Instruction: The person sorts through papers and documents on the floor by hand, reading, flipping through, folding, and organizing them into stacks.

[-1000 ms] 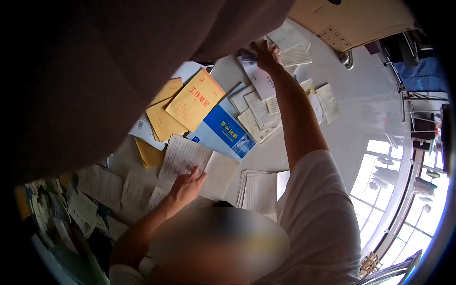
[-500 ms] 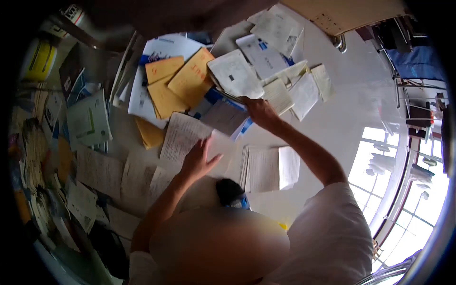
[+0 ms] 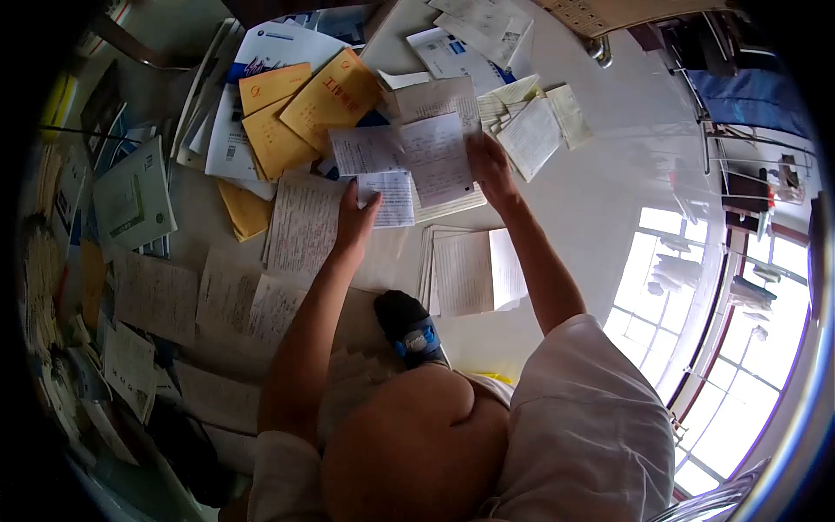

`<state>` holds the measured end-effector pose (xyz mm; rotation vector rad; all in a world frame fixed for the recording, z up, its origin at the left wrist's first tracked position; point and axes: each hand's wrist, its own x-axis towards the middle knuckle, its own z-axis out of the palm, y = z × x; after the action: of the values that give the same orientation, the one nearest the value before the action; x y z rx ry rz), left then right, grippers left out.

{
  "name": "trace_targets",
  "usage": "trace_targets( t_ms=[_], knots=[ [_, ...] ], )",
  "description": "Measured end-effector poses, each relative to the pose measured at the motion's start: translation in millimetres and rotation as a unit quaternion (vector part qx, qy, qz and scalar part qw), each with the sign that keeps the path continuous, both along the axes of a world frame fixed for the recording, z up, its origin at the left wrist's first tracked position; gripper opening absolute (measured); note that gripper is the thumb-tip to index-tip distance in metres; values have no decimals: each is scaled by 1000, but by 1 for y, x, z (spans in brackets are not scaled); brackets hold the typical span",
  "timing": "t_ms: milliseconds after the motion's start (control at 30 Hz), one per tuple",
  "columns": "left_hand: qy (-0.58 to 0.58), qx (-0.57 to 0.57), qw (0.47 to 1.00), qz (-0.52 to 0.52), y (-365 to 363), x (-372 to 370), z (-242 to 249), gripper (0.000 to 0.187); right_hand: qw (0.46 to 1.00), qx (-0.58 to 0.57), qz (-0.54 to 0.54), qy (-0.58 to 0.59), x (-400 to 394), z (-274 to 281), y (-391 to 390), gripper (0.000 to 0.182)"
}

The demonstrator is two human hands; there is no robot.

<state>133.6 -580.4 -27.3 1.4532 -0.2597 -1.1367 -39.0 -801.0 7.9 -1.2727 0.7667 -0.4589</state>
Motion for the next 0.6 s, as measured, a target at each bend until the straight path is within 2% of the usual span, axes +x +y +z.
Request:
trace_targets(
  t_ms=[100,167,200,233,300,333,367,433,500,567,600],
  knots=[
    [-17,-13,1000,-3,-16,-5,3,40,997,-60,-46,-7,-9,5,-10,18],
    [-34,-27,999,2,-29,-7,5,39,983,-83,-146,-73,-14,1,-24,17],
    [-32,-28,999,1,-37,-7,1,39,980,-88,-178,-26,-21,4,-37,16],
    [-73,-58,996,5,-46,-6,-4,38,969,-122,-213,-18,-30,5,-44,27],
    [-111,-88,990,6,-53,-3,3,37,926,-117,-310,183,-46,13,-57,25],
    [-13,-62,998,-20,-54,2,15,44,905,-168,-340,192,-54,7,-61,25],
    [84,-35,995,-46,-55,6,24,52,904,-169,-342,194,-67,-1,-68,25],
    [45,-26,998,-29,-57,6,12,44,837,-271,-356,316,-85,-11,-78,27],
    [-79,74,987,-117,-53,11,6,38,823,-296,-353,332,-81,6,-63,28],
    [-56,46,993,-92,-47,5,1,36,800,-367,-356,313,-72,28,-45,24],
    [-34,17,997,-65,-46,3,-1,34,800,-367,-357,313,-72,32,-41,24]
  ],
)
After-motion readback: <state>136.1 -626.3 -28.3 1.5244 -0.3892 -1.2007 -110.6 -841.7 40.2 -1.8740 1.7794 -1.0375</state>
